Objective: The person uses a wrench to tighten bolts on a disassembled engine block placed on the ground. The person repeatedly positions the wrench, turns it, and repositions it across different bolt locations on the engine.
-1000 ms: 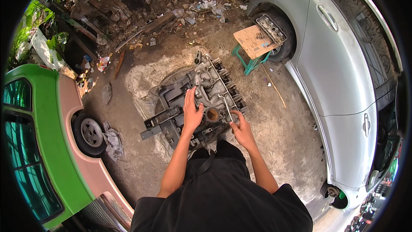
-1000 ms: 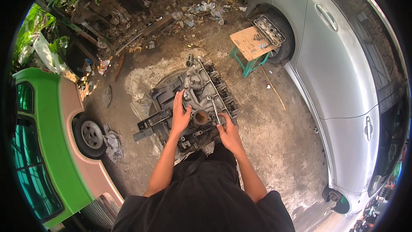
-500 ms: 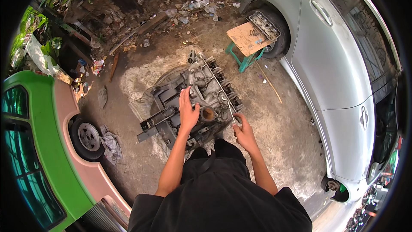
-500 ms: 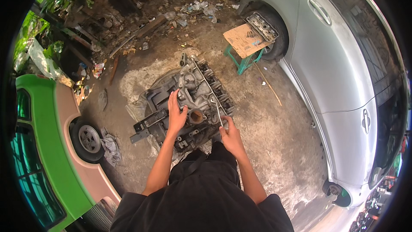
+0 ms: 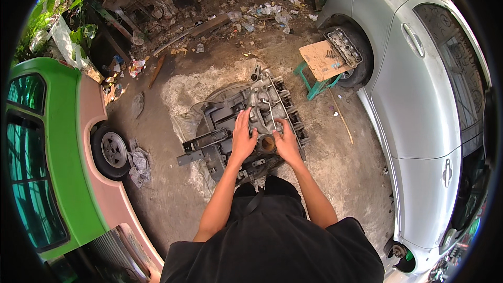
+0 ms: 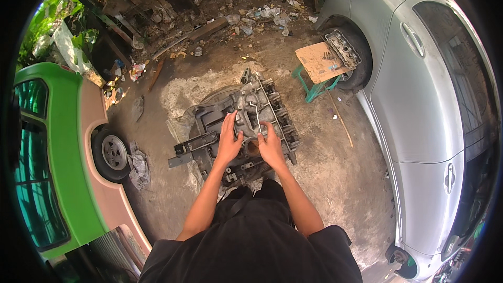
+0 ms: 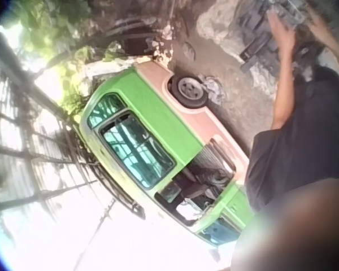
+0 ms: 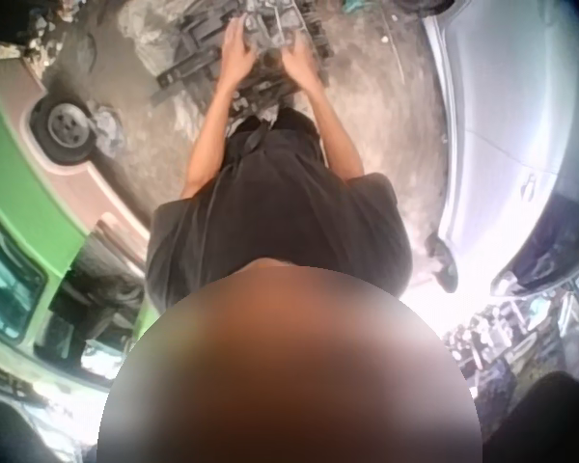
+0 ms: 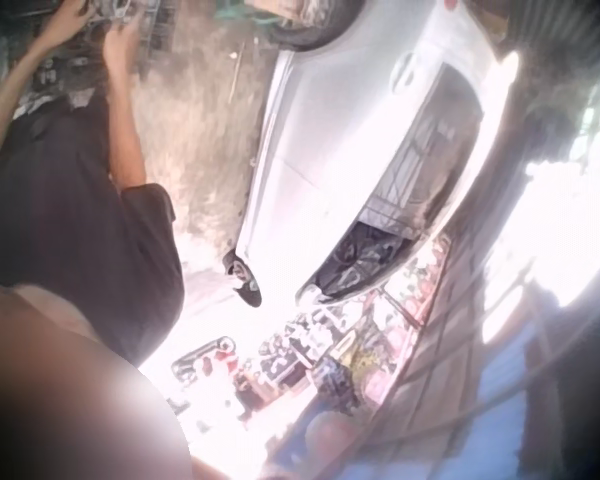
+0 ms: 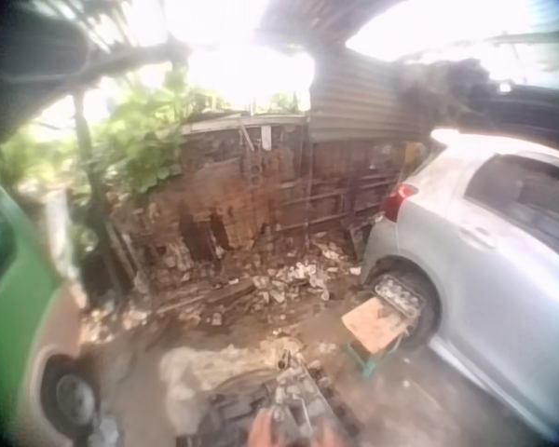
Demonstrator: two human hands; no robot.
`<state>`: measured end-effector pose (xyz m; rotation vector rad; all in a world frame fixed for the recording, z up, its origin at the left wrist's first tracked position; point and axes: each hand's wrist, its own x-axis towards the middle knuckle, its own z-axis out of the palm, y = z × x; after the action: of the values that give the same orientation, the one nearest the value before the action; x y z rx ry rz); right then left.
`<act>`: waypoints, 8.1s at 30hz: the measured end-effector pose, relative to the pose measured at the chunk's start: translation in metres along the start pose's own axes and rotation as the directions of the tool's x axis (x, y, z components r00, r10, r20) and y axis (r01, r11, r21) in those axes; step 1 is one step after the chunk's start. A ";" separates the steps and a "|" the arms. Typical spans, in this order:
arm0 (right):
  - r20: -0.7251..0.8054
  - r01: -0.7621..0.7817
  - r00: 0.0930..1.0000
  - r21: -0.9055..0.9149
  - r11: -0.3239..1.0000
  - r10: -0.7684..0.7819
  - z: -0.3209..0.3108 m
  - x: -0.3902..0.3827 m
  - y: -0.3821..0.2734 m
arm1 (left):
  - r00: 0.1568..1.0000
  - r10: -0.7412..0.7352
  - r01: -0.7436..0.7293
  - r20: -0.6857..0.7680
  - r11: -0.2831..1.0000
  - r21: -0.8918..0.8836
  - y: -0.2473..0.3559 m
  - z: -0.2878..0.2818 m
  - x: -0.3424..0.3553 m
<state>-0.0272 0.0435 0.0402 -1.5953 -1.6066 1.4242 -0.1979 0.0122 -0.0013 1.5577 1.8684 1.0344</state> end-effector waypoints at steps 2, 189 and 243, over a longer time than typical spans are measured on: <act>0.016 -0.012 1.000 0.008 1.000 0.012 0.000 0.006 0.003 | 1.000 -0.004 0.004 0.003 1.000 -0.001 0.000 0.001 0.000; 0.248 0.430 0.899 -0.653 0.623 -0.361 -0.017 0.026 -0.073 | 0.963 -0.104 0.103 -0.249 0.995 -0.015 0.011 0.046 0.014; 0.082 0.426 0.829 -0.734 0.530 -0.553 -0.035 0.029 0.012 | 0.962 -0.057 0.059 -0.266 0.998 0.001 0.015 0.044 0.015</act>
<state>0.0025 0.0797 0.0322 -1.3518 -2.4454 0.3093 -0.1586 0.0380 -0.0136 1.4165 2.0845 1.2617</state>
